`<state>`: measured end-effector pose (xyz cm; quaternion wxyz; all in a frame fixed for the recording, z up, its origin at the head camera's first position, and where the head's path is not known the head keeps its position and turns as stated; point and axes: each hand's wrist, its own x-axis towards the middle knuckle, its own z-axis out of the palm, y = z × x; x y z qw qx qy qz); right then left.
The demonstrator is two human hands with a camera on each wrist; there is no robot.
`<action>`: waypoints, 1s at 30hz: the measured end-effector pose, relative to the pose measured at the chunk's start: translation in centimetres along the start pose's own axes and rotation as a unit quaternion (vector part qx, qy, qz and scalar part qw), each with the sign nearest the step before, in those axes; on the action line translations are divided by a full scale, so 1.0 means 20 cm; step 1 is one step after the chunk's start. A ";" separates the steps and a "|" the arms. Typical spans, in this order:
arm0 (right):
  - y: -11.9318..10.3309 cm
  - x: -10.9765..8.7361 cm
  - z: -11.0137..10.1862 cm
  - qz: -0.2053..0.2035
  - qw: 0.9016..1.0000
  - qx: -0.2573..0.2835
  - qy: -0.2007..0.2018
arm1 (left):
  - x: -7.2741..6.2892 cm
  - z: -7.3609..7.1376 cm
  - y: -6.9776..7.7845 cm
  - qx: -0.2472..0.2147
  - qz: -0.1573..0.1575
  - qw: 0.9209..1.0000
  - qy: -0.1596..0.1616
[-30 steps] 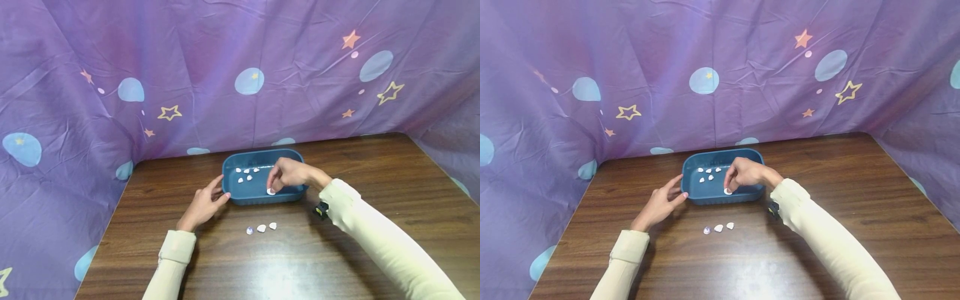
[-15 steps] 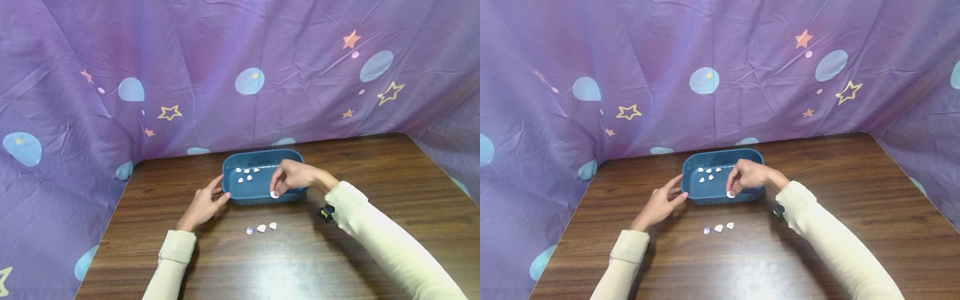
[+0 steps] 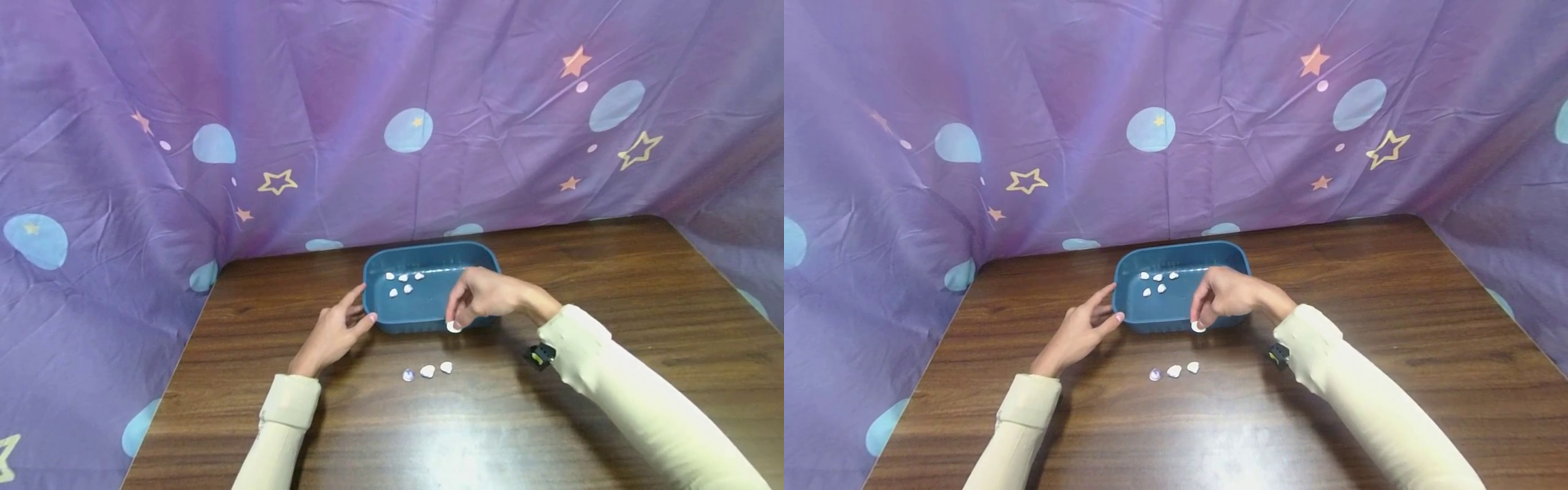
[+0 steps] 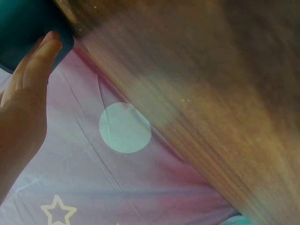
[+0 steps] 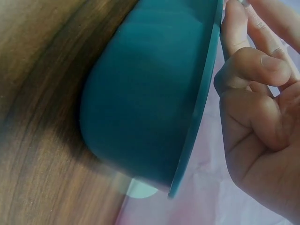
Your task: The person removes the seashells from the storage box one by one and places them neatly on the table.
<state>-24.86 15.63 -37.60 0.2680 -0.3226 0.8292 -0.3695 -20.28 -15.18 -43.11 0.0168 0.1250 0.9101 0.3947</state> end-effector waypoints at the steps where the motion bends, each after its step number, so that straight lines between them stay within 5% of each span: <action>1: 0.00 0.00 0.00 -0.003 1.000 -0.003 0.001 | 0.00 0.00 0.00 0.000 -0.001 1.000 0.000; 21: -0.01 -0.11 0.12 -0.004 0.998 -0.054 0.017 | 0.00 0.00 0.00 -0.012 -0.008 1.000 -0.003; 30: 0.01 -0.13 0.18 -0.021 0.996 -0.083 -0.008 | 0.00 0.00 0.01 -0.011 -0.010 1.000 -0.002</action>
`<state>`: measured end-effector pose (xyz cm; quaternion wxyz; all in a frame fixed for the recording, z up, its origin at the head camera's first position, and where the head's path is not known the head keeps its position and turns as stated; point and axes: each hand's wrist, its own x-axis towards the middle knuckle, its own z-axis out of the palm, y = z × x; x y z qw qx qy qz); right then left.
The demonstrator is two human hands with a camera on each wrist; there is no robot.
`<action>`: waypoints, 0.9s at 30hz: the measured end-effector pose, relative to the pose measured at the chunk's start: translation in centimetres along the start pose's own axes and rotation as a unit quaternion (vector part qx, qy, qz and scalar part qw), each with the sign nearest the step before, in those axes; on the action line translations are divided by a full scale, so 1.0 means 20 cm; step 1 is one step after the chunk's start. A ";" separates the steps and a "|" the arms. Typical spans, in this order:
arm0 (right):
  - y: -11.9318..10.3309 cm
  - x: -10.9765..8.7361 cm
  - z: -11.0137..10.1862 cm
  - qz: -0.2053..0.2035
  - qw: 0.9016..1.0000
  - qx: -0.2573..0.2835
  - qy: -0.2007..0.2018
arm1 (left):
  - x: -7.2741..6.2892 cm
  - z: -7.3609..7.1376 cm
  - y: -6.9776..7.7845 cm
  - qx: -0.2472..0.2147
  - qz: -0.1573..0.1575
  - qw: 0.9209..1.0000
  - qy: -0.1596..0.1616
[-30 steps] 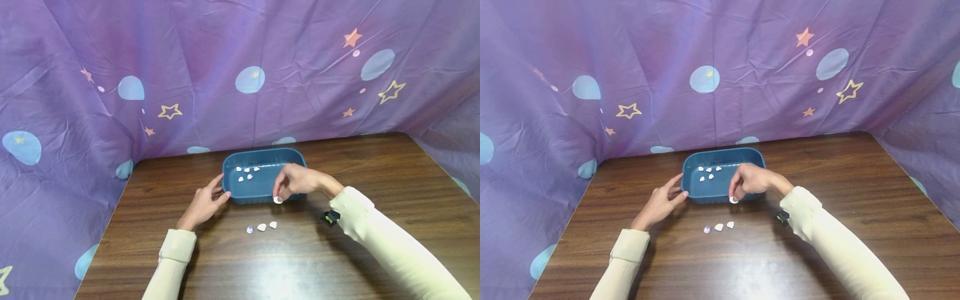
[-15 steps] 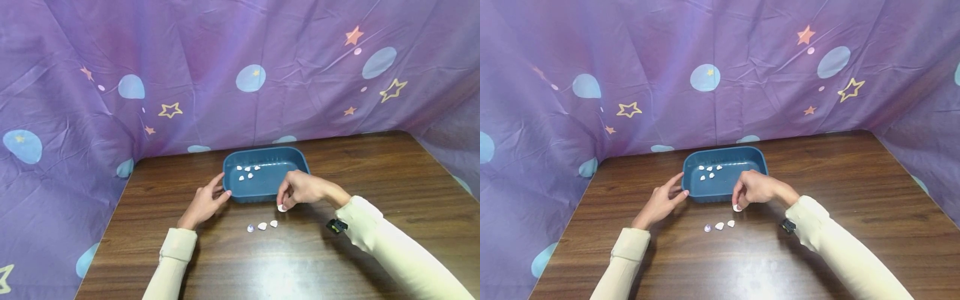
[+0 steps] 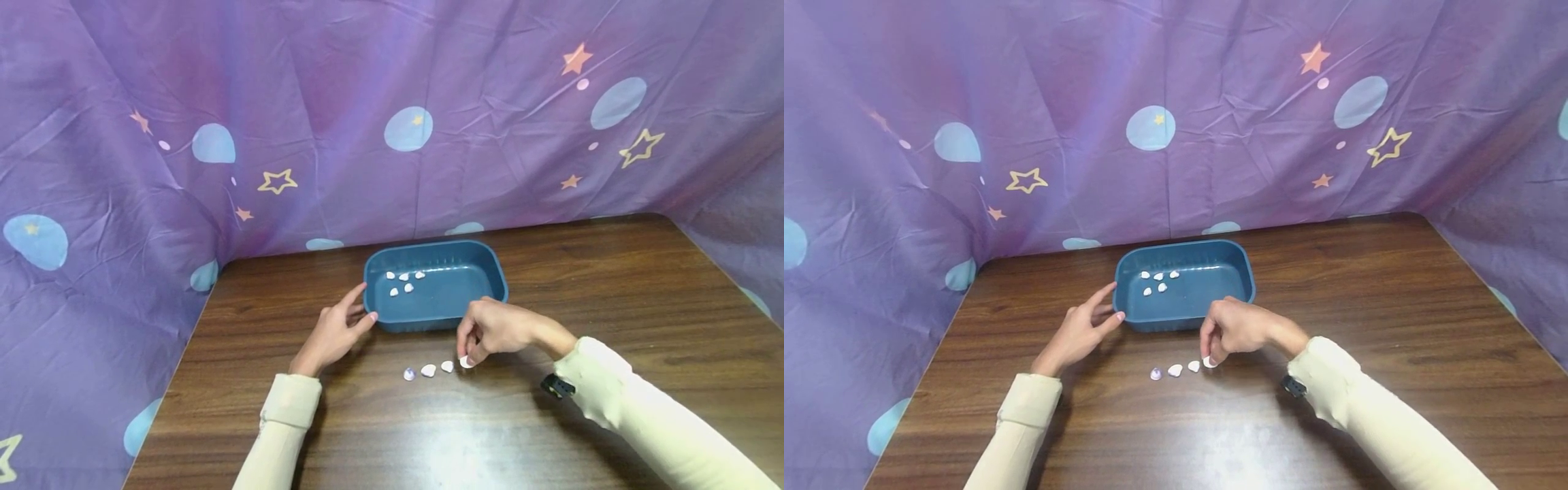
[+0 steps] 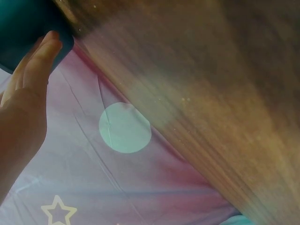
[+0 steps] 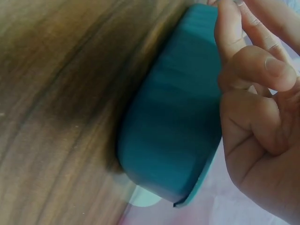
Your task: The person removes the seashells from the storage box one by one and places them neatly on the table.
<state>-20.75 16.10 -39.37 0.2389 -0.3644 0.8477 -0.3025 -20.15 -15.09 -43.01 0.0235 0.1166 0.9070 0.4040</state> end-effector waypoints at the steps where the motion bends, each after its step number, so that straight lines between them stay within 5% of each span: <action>1: 0.00 0.00 0.01 0.001 1.000 -0.002 -0.001 | 0.00 0.00 0.00 -0.001 0.000 1.000 0.000; 27: 0.09 -0.01 0.15 -0.010 0.996 -0.082 0.039 | 0.00 0.00 0.00 -0.005 0.005 1.000 0.001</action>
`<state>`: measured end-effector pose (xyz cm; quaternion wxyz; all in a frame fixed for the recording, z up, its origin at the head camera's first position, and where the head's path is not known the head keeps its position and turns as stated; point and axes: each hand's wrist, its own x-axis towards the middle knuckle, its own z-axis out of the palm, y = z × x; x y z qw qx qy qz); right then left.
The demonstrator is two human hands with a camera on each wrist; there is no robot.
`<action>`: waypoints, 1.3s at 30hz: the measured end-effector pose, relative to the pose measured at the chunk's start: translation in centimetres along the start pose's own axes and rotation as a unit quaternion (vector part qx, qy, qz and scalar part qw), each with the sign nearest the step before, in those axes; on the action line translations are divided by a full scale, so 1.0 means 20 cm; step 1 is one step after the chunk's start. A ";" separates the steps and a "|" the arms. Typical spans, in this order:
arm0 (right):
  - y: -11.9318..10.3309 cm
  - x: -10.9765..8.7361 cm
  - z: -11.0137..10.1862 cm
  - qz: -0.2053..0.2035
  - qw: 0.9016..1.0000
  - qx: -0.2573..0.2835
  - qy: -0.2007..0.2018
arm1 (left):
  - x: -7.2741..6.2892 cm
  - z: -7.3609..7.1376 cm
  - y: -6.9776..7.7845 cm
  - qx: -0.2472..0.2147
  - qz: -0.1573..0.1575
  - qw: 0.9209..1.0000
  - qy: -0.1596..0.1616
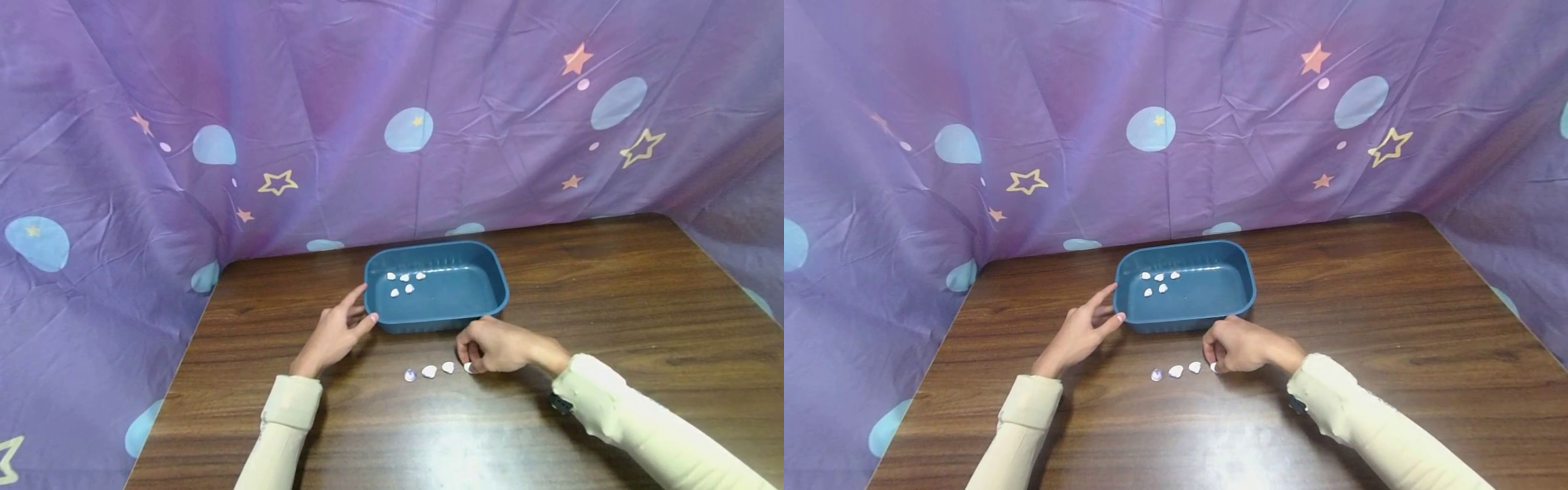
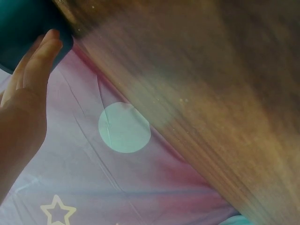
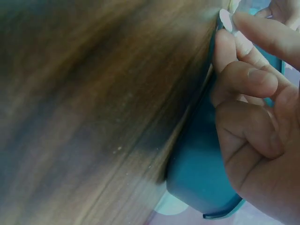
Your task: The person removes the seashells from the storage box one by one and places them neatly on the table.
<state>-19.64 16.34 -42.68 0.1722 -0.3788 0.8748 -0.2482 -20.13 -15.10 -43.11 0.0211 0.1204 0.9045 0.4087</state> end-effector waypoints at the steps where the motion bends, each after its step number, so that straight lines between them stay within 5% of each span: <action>1: 0.00 0.00 0.00 0.004 1.000 -0.001 0.002 | 0.00 0.00 0.00 0.000 -0.001 1.000 0.000; 39: -0.03 0.00 0.04 0.024 0.997 -0.071 0.037 | 0.00 0.00 -0.01 0.007 0.001 1.000 0.000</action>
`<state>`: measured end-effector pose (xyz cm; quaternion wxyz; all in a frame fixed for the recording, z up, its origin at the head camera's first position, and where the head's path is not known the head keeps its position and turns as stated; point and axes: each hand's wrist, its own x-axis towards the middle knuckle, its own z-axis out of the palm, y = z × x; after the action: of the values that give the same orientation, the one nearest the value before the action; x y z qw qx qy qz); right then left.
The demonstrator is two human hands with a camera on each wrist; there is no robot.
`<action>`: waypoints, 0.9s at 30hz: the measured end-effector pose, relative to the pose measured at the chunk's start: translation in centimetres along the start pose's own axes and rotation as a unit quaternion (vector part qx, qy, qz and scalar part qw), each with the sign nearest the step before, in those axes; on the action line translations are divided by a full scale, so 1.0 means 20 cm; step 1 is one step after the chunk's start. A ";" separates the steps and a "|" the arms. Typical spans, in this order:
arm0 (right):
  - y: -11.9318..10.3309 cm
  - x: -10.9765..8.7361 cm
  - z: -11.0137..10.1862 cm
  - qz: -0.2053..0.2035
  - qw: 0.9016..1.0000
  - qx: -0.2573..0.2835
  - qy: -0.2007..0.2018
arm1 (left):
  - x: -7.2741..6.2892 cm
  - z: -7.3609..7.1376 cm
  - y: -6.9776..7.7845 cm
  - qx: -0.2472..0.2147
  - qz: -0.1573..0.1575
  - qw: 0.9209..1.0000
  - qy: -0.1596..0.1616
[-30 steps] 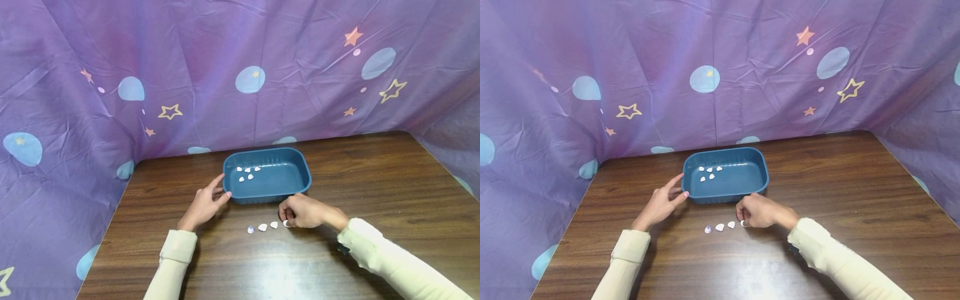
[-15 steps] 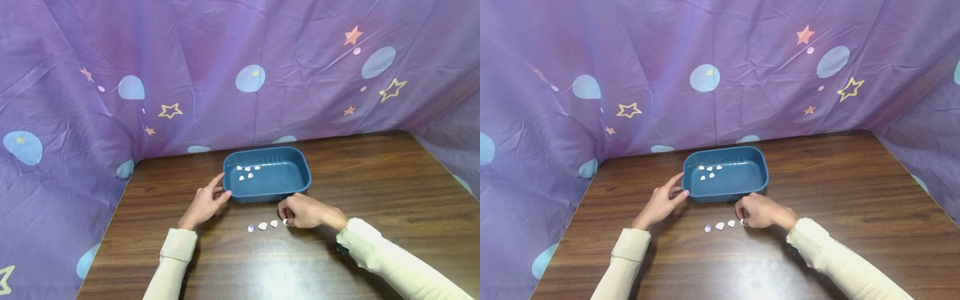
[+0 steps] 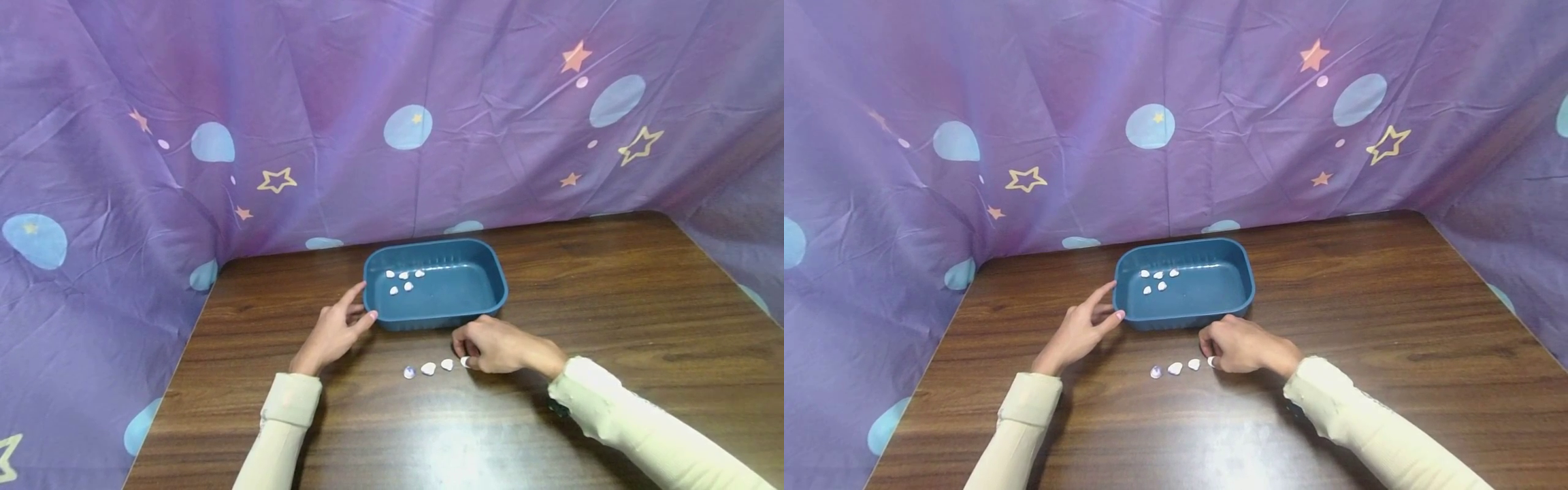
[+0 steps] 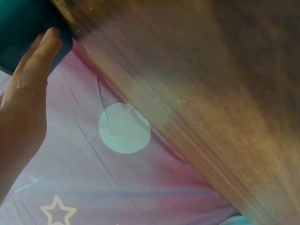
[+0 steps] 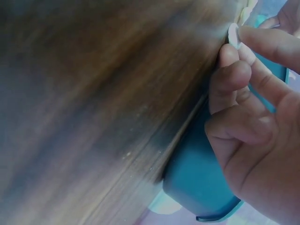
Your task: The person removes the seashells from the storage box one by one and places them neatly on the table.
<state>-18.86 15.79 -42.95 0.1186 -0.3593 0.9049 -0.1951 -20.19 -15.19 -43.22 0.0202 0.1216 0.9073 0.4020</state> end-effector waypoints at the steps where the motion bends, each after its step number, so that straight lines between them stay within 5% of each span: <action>1: 0.00 0.00 0.00 -0.001 1.000 0.000 0.001 | 0.00 0.00 0.00 0.000 -0.001 1.000 0.000; 27: 0.02 0.00 0.01 -0.023 0.999 -0.017 0.021 | 0.00 0.00 0.00 0.004 0.001 1.000 0.002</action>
<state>-19.04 16.07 -43.35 0.0893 -0.3775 0.9019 -0.1899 -20.26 -15.19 -43.20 0.0177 0.1219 0.9089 0.3984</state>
